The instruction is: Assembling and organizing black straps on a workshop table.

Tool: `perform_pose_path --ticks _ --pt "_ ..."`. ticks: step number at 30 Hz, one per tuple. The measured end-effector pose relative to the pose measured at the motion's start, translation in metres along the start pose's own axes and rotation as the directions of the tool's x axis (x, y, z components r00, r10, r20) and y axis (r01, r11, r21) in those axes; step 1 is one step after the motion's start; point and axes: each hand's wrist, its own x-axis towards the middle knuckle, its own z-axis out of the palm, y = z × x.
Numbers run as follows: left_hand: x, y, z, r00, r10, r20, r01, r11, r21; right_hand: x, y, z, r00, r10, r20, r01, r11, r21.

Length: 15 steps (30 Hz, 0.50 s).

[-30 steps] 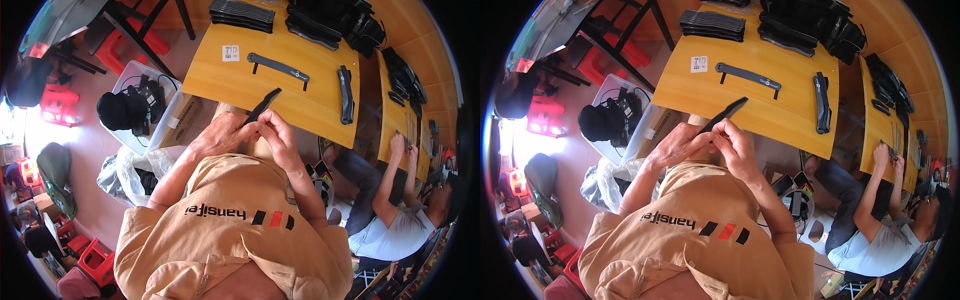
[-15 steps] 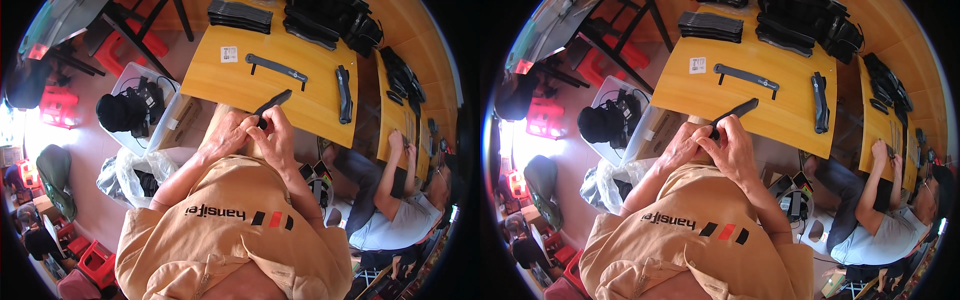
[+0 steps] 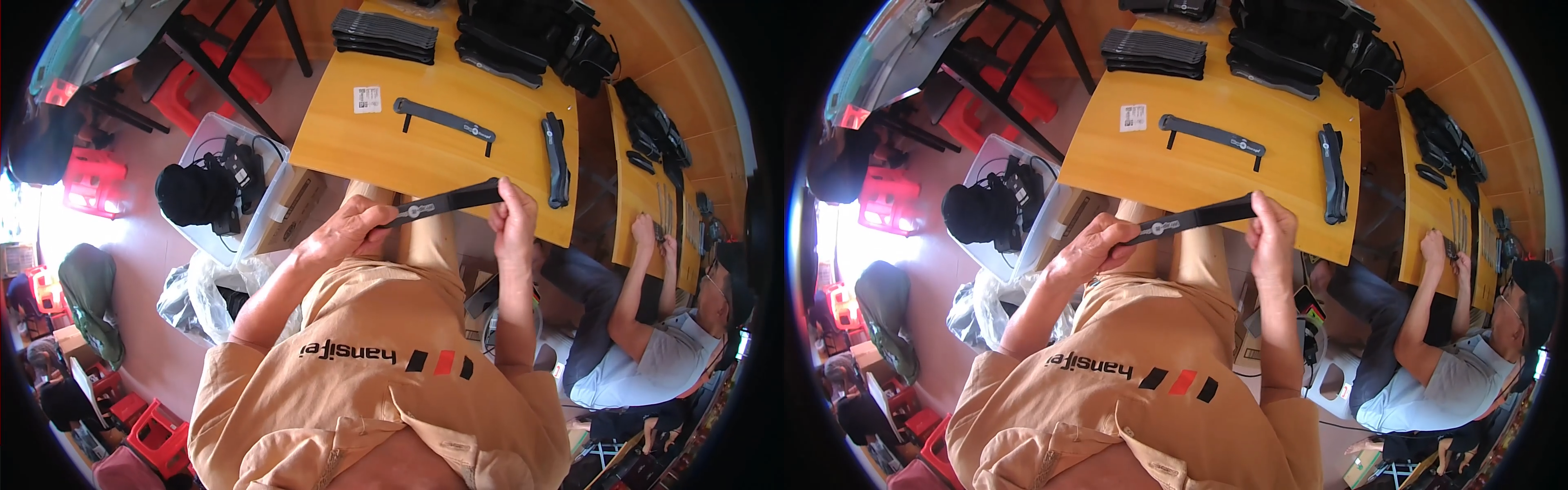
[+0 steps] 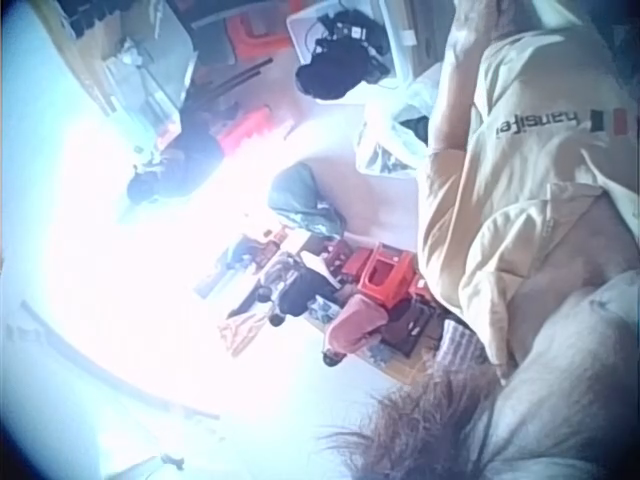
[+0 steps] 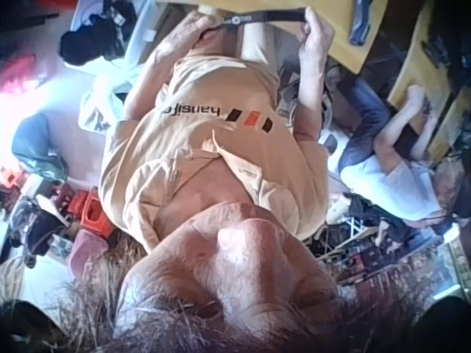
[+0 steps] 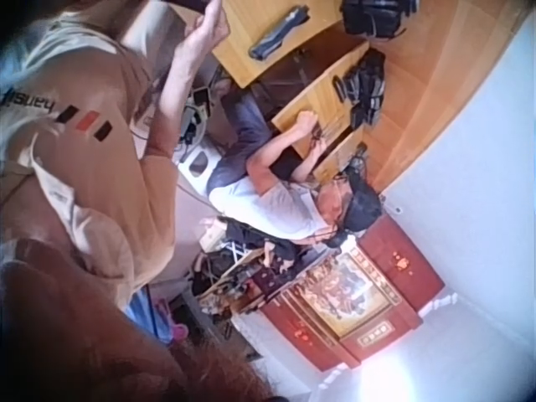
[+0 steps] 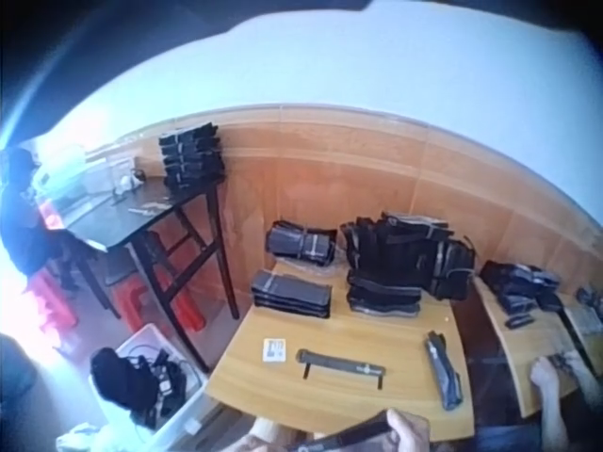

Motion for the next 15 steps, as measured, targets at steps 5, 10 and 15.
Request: perform_pose_path --ticks 5,10,15 --pt "-0.029 -0.003 -0.030 0.992 -0.108 -0.061 0.081 0.937 -0.341 0.040 -0.017 -0.086 0.952 -0.123 -0.281 0.139 0.990 0.036" --pt "-0.062 0.003 -0.051 0.994 -0.105 0.019 0.104 0.920 -0.377 0.044 -0.060 -0.094 0.924 -0.163 -0.345 0.195 0.979 0.058" --pt "-0.112 -0.002 -0.116 0.962 -0.068 -0.263 -0.075 0.864 -0.498 0.062 -0.086 -0.210 0.928 -0.238 -0.287 0.335 0.871 0.359"
